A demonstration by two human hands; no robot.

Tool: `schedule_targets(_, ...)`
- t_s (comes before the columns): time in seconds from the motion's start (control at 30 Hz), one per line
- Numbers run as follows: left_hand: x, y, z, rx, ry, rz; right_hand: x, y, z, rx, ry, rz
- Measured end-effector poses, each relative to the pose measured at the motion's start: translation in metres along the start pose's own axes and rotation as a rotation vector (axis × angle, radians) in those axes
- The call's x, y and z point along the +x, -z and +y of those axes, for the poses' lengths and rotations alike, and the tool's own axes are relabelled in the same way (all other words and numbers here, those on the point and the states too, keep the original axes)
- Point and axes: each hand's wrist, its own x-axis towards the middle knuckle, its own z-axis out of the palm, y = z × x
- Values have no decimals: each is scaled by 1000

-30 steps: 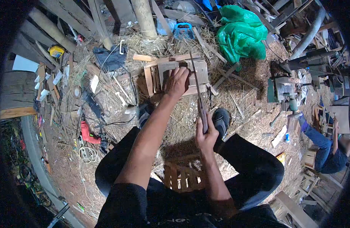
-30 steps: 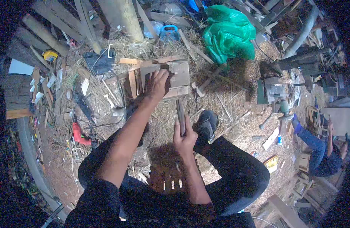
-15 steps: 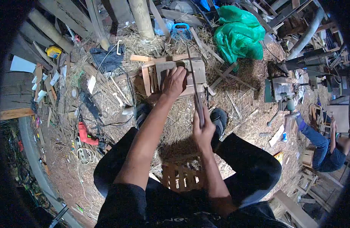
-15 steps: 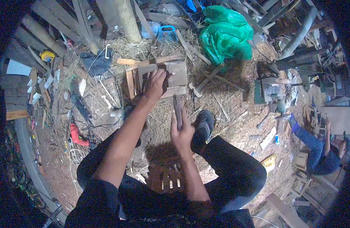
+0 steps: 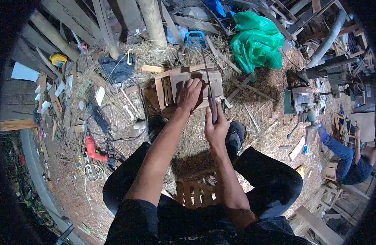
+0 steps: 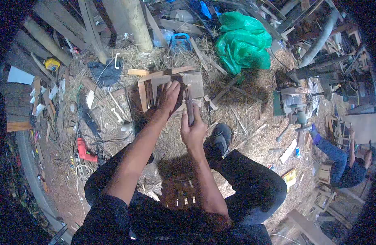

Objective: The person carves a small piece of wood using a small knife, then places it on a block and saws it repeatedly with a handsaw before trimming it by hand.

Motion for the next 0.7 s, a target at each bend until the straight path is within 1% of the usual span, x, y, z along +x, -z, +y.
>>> schedule_targets(0.03, -3, -2, 0, 7, -7, 13, -1, 1, -4, 10, 52, 19)
schedule_targets(0.07, -8, -2, 3, 18, 18, 39, -3, 8, -8, 81, -71, 19)
schedule_targets(0.1, -8, -2, 6, 29, 40, 75, 0, 15, -17, 132, 41, 77)
schedule_targets(0.13, 0, -6, 2, -247, 78, 57, 8, 26, -42, 198, 28, 84)
schedule_targets(0.17, 6, 10, 13, -108, 126, 36, 18, 37, -66, 263, 17, 93)
schedule_targets(0.23, 9, 1, 0, -301, 109, 112, 55, 50, -79, 204, 191, 196)
schedule_targets(0.3, 13, 20, -12, -259, 31, 80, 96, 68, -103, 206, 139, 130)
schedule_targets(0.33, 19, 32, -12, -232, -8, 67, 116, 72, -105, 251, 160, 122)
schedule_targets(0.37, 34, 61, -4, -386, 73, -46, 133, 75, -103, 298, 180, 115)
schedule_targets(0.43, 68, 142, 22, -681, 242, -279, 160, 85, -105, 232, 232, 56)
schedule_targets(0.47, 77, 122, 8, -832, 216, -137, 167, 90, -107, 200, 254, 27)
schedule_targets(0.5, 90, 161, 26, -713, 157, -67, 169, 97, -118, 189, 265, 0)
schedule_targets(0.57, 108, 206, 42, -800, 158, -65, 167, 111, -141, 159, 286, -56)
schedule_targets(0.6, 113, 233, 55, -811, 144, -51, 164, 115, -147, 170, 264, -64)
schedule_targets(0.7, 113, 304, 94, -837, 115, -7, 134, 131, -187, 440, 209, -109)
